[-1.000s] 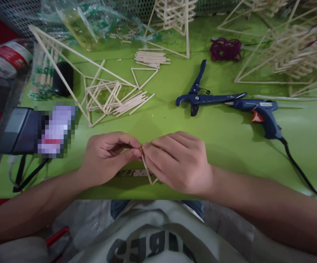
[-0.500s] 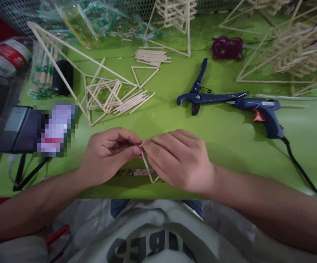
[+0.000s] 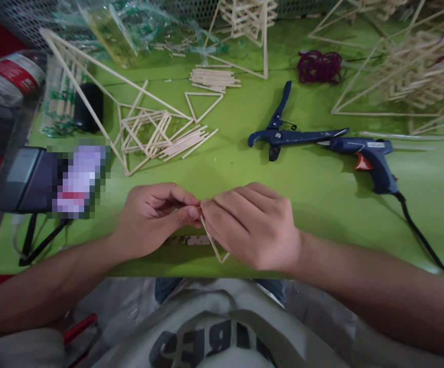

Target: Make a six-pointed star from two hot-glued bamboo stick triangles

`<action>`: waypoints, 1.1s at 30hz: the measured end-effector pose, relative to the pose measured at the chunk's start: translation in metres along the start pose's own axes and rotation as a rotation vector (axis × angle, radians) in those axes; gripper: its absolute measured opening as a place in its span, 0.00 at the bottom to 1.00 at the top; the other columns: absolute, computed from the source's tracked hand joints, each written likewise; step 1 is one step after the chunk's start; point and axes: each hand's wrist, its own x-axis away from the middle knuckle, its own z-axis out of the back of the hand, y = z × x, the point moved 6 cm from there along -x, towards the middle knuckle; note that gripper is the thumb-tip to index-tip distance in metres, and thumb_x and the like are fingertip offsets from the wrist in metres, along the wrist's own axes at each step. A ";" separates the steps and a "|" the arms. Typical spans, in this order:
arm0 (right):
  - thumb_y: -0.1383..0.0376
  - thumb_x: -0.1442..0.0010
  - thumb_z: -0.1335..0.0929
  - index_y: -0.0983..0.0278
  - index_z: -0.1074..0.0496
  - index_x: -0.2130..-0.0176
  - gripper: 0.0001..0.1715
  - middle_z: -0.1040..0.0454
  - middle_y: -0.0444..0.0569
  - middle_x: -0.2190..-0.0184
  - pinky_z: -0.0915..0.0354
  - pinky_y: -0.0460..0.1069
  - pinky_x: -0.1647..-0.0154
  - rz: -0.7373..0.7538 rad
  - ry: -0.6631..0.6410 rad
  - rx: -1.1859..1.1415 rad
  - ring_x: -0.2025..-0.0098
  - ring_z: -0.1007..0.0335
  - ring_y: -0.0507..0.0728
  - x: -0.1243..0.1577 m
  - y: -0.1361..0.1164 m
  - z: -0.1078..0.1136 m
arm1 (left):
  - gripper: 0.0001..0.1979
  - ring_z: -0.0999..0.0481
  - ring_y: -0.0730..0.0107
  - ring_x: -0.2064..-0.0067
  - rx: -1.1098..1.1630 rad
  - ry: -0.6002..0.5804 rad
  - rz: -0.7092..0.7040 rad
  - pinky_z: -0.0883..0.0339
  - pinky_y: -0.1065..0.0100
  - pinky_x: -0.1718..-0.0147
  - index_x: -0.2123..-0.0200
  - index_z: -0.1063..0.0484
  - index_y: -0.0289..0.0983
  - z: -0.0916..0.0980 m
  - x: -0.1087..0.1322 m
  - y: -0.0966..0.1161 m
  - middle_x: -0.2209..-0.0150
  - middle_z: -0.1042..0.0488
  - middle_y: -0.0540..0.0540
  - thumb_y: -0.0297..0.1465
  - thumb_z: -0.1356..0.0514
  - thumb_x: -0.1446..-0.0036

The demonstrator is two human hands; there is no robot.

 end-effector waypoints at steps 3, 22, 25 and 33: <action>0.71 0.29 0.19 0.69 0.16 0.56 0.05 0.12 0.54 0.64 0.27 0.55 0.68 0.022 -0.013 0.012 0.67 0.19 0.56 0.000 -0.001 0.001 | 0.15 0.09 0.63 0.66 0.001 -0.008 0.000 0.09 0.65 0.62 0.62 0.13 0.37 0.000 0.001 0.000 0.65 0.10 0.45 0.38 0.14 0.40; 0.74 0.26 0.23 0.60 0.17 0.48 0.11 0.09 0.50 0.58 0.17 0.54 0.60 -0.128 -0.033 -0.094 0.62 0.12 0.58 0.001 0.010 -0.001 | 0.12 0.10 0.67 0.61 -0.039 -0.033 -0.066 0.15 0.71 0.60 0.58 0.10 0.39 0.005 -0.003 -0.003 0.61 0.09 0.45 0.35 0.15 0.39; 0.73 0.27 0.22 0.60 0.17 0.47 0.12 0.09 0.50 0.58 0.17 0.54 0.61 -0.156 -0.029 -0.133 0.62 0.11 0.59 -0.001 0.011 0.000 | 0.12 0.11 0.65 0.61 -0.088 -0.049 -0.086 0.16 0.69 0.61 0.57 0.10 0.39 0.004 -0.002 0.001 0.61 0.09 0.44 0.39 0.17 0.36; 0.69 0.29 0.19 0.58 0.19 0.49 0.13 0.12 0.52 0.59 0.20 0.57 0.63 -0.152 0.032 -0.070 0.62 0.15 0.61 -0.008 0.013 0.015 | 0.04 0.13 0.65 0.62 -0.287 -0.008 -0.329 0.19 0.65 0.62 0.55 0.12 0.41 0.004 0.008 0.021 0.61 0.10 0.43 0.34 0.27 0.25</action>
